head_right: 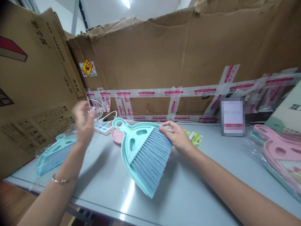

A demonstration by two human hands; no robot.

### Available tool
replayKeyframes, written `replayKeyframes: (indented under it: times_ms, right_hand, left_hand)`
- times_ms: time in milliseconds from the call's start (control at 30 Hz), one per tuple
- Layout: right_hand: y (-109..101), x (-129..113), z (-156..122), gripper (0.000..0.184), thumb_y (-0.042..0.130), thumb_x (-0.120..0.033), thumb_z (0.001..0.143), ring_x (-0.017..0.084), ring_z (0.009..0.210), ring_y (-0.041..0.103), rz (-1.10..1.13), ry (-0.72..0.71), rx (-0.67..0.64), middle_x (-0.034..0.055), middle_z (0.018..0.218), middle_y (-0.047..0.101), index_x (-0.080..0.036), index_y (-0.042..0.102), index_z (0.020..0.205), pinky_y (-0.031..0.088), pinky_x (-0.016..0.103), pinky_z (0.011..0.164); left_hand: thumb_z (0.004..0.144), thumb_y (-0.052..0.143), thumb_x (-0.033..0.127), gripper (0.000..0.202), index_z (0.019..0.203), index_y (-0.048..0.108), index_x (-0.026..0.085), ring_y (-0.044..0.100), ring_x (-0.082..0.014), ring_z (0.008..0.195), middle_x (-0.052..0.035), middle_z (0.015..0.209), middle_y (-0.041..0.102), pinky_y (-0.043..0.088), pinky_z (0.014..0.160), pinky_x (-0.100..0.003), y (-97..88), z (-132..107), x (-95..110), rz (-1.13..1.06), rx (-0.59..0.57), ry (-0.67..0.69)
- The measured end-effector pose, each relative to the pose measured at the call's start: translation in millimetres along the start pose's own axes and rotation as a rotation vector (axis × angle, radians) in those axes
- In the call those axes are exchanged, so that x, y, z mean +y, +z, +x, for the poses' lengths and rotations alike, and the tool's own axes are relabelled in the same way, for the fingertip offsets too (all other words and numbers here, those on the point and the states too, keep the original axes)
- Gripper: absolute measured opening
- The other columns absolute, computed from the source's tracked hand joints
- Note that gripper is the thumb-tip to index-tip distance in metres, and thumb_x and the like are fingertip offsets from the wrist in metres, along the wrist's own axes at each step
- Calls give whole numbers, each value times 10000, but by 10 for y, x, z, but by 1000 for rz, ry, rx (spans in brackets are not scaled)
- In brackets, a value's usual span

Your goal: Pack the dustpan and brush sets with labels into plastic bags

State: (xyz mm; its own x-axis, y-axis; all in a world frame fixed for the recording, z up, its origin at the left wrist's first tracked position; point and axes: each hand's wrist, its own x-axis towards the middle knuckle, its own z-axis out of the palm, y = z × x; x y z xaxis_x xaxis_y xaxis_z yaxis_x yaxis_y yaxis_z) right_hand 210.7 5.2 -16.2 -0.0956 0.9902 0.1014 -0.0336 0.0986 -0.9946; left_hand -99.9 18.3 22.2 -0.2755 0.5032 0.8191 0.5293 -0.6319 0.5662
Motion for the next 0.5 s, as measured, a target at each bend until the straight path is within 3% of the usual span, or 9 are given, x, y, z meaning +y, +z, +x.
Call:
replayKeyframes:
  times_ms: [33,67,100,133,200,300,367,433,500]
  right_hand:
    - [14,1,-8,425,724,-511,616,103,438,494,19,-3,-22,-62,581,568,-243,489,848,377,215,404]
    - [32,1,-19,425,715,-518,627,101,446,493,22,-4,-45,-63,583,564,-242,484,854,381,215,417]
    - [53,-5,-36,421,702,-526,640,103,456,494,8,-3,-69,-59,588,562,-237,481,853,384,218,429]
    - [80,-18,-62,408,685,-529,659,108,477,504,-23,-13,-87,-50,604,566,-232,482,851,394,225,445]
    - [147,-77,-156,358,642,-511,715,137,587,554,-124,-151,-41,-9,703,594,-222,494,865,432,252,509]
    - [287,-247,-414,229,601,-411,793,191,855,573,-410,-663,157,54,918,589,-230,540,919,469,332,707]
    - [396,-378,-627,229,625,-434,784,220,899,558,-649,-976,146,73,942,577,-240,588,900,457,385,769]
    - [490,-481,-814,333,646,-525,735,239,869,559,-815,-1078,24,95,930,584,-223,620,874,474,401,729]
    - [545,-542,-937,321,659,-488,738,246,864,560,-905,-1030,-85,111,950,589,-205,631,888,495,398,680]
  left_hand:
    - [791,519,576,552,1194,499,201,463,-293,1217,-127,1355,444,401,985,-452,140,-102,139,-202,-371,-129]
    - [783,452,651,615,1206,502,207,491,-305,1198,-138,1349,465,439,946,-464,244,-192,259,-393,-626,-242]
    - [726,521,669,668,1221,491,222,504,-316,1189,-141,1350,476,460,926,-467,306,-265,356,-532,-794,-302]
    - [685,576,665,678,1198,505,226,515,-325,1181,-144,1315,516,470,914,-474,323,-317,432,-630,-874,-333]
    - [641,662,617,611,1093,548,221,531,-332,1168,-137,1181,622,456,933,-501,251,-367,538,-697,-856,-290]
    - [651,694,548,478,973,567,218,578,-322,1115,-115,1010,699,403,989,-543,29,-383,660,-607,-814,-121]
    - [662,698,510,454,1005,553,249,629,-297,1036,-98,1002,706,408,1001,-530,-90,-419,755,-574,-873,-24]
    - [689,659,526,434,1030,528,292,658,-262,982,-70,997,712,440,997,-483,-162,-482,851,-579,-868,45]
    - [716,590,587,429,1041,500,323,682,-235,919,-47,956,723,480,975,-425,-209,-546,927,-491,-819,149]
